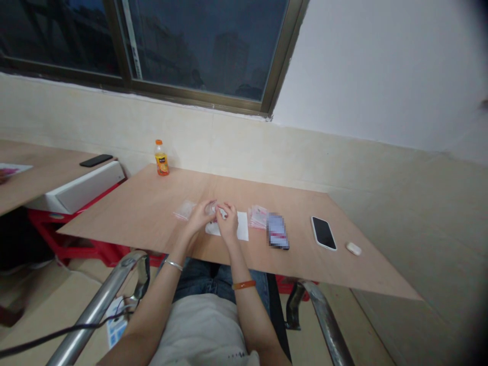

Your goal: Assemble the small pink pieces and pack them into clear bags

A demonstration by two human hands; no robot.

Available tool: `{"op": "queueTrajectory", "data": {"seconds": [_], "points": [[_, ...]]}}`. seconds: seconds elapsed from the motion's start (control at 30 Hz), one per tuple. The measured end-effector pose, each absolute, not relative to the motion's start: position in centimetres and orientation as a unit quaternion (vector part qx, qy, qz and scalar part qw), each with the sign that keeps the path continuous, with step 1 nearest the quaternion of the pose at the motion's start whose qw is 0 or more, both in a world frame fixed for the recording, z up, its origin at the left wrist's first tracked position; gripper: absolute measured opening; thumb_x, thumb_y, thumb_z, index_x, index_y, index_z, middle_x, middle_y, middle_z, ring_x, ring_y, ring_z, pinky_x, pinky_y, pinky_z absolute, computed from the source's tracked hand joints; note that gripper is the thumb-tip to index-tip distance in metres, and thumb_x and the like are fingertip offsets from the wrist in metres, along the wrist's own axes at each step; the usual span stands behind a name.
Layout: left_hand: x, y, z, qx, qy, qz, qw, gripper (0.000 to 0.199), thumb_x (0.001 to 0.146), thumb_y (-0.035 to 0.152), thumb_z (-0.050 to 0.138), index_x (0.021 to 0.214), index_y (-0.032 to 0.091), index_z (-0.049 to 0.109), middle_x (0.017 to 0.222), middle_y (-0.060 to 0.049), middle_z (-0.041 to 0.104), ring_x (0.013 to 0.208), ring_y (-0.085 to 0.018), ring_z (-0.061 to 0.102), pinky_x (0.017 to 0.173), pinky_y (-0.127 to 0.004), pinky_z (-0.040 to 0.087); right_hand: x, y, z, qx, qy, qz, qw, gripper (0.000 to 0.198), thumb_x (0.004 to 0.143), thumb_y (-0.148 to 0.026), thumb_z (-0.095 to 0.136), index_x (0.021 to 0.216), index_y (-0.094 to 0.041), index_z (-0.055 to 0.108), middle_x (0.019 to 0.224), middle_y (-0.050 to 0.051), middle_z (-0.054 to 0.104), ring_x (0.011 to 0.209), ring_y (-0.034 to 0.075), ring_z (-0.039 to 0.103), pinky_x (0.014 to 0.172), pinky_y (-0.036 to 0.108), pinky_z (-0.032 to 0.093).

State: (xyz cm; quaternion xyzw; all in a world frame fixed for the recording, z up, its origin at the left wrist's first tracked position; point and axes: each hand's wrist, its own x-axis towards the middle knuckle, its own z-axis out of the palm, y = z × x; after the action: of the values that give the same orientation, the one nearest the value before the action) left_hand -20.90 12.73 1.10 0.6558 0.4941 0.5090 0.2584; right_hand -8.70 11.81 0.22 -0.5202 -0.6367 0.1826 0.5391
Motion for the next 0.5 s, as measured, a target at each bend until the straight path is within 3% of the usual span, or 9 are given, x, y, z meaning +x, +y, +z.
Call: {"op": "queueTrajectory", "data": {"seconds": [0.27, 0.5], "points": [[-21.1, 12.7, 1.3, 0.641, 0.498, 0.524, 0.259, 0.048, 0.062, 0.023, 0.069, 0.108, 0.014, 0.058, 0.114, -0.012, 0.061, 0.104, -0.023, 0.056, 0.093, -0.039, 0.043, -8.8, 12.5, -1.2, -0.548, -0.535, 0.184, 0.616, 0.022, 0.089, -0.031, 0.035, 0.097, -0.017, 0.050, 0.096, 0.008, 0.058, 0.086, 0.015, 0.055, 0.078, 0.026, 0.043], [-21.4, 12.6, 1.7, 0.620, 0.503, 0.538, 0.269, 0.049, 0.064, 0.030, 0.068, 0.108, 0.011, 0.057, 0.113, -0.014, 0.060, 0.104, -0.024, 0.057, 0.093, -0.040, 0.043, -9.0, 13.7, -5.3, -0.564, -0.624, 0.233, 0.487, 0.015, 0.076, -0.011, 0.044, 0.083, -0.015, 0.056, 0.085, 0.006, 0.056, 0.077, 0.015, 0.053, 0.073, 0.025, 0.043]]}}
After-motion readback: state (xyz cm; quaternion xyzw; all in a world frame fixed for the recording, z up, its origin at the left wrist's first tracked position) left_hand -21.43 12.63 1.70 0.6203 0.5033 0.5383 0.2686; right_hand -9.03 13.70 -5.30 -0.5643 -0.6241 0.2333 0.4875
